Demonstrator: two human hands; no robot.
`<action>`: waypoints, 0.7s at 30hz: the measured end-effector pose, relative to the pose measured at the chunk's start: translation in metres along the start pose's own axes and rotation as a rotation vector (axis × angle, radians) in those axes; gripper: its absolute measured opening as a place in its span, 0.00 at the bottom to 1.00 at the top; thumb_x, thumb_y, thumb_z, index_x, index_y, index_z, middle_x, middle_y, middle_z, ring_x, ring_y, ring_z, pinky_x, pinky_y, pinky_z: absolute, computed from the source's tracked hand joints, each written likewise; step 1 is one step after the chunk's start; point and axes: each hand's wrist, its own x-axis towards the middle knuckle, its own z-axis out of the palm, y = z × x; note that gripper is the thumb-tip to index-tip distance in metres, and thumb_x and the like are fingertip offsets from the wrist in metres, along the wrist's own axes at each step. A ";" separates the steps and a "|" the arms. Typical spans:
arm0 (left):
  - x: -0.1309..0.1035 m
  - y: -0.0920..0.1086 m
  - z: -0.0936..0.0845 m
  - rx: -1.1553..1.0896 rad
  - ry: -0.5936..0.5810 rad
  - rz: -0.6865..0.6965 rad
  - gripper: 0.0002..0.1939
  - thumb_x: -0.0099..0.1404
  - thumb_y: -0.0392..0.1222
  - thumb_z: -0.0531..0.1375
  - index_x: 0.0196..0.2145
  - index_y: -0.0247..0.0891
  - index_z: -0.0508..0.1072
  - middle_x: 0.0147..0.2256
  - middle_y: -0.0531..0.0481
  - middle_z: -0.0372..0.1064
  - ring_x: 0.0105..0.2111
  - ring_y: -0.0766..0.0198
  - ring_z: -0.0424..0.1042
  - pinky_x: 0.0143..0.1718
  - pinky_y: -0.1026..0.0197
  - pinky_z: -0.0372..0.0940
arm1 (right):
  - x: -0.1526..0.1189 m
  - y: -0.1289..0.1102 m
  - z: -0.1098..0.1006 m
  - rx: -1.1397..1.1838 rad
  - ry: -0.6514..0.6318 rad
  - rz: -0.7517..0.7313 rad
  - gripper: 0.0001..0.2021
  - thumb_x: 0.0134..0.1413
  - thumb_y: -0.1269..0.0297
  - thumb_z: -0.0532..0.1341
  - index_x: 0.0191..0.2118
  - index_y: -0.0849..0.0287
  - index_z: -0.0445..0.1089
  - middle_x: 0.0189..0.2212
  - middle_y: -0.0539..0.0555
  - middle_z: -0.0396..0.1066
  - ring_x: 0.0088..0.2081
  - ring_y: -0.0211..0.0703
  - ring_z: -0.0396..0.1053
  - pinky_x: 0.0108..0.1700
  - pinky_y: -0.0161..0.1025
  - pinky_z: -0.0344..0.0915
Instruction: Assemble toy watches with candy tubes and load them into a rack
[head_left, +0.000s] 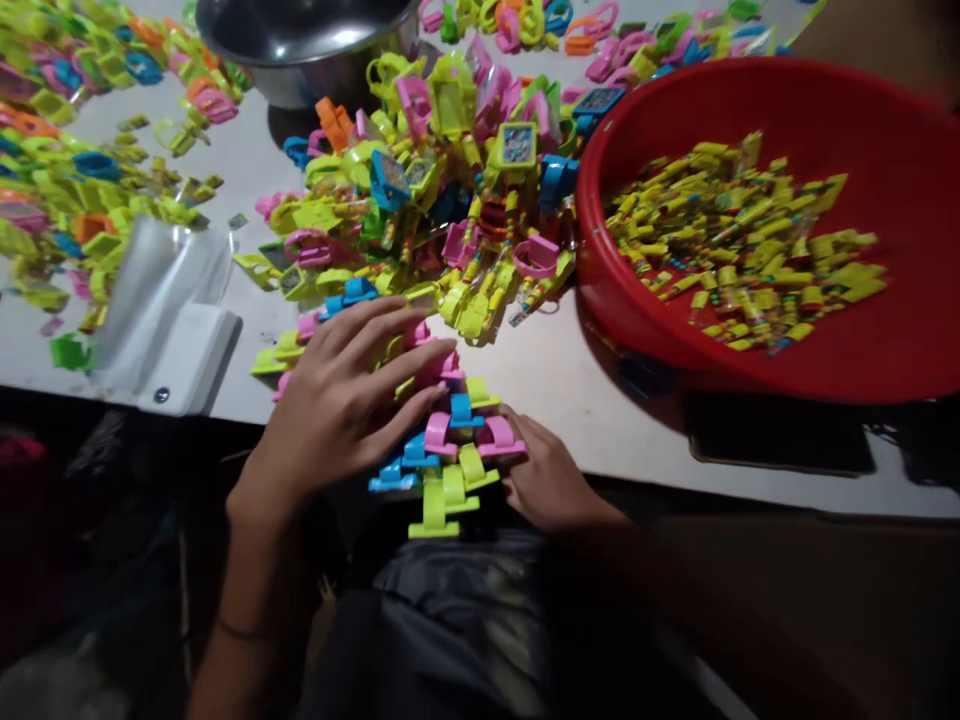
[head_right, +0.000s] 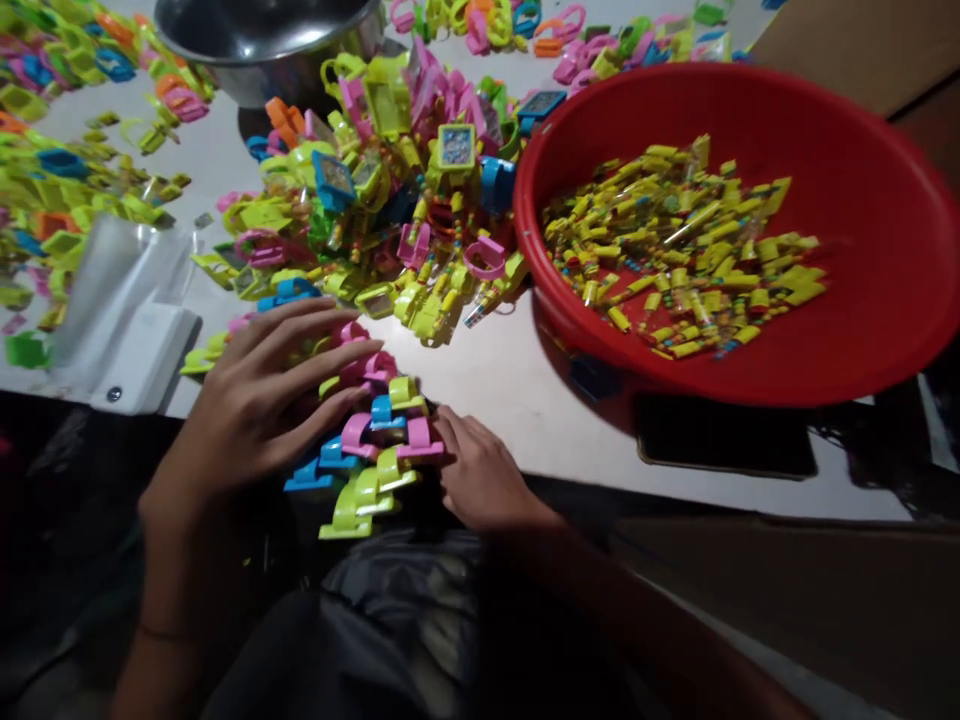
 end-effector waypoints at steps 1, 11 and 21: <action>0.001 -0.001 0.001 0.010 0.001 0.001 0.19 0.76 0.46 0.61 0.62 0.45 0.73 0.64 0.44 0.69 0.68 0.49 0.63 0.68 0.40 0.62 | 0.000 0.002 0.000 -0.012 0.012 -0.007 0.27 0.42 0.80 0.59 0.52 0.64 0.74 0.54 0.68 0.75 0.50 0.60 0.74 0.56 0.54 0.75; -0.029 0.002 0.008 0.290 0.637 -0.035 0.24 0.84 0.43 0.46 0.47 0.28 0.79 0.43 0.50 0.74 0.52 0.62 0.74 0.57 0.52 0.66 | 0.041 0.036 0.000 0.042 0.249 0.002 0.17 0.45 0.81 0.58 0.41 0.63 0.78 0.41 0.61 0.77 0.38 0.49 0.72 0.42 0.47 0.72; -0.128 0.046 0.115 -0.036 -0.479 -0.017 0.12 0.79 0.40 0.54 0.46 0.34 0.77 0.42 0.44 0.77 0.42 0.57 0.77 0.47 0.53 0.72 | 0.047 0.041 -0.031 0.288 0.274 0.064 0.17 0.64 0.70 0.59 0.56 0.58 0.73 0.50 0.58 0.78 0.38 0.37 0.75 0.38 0.37 0.73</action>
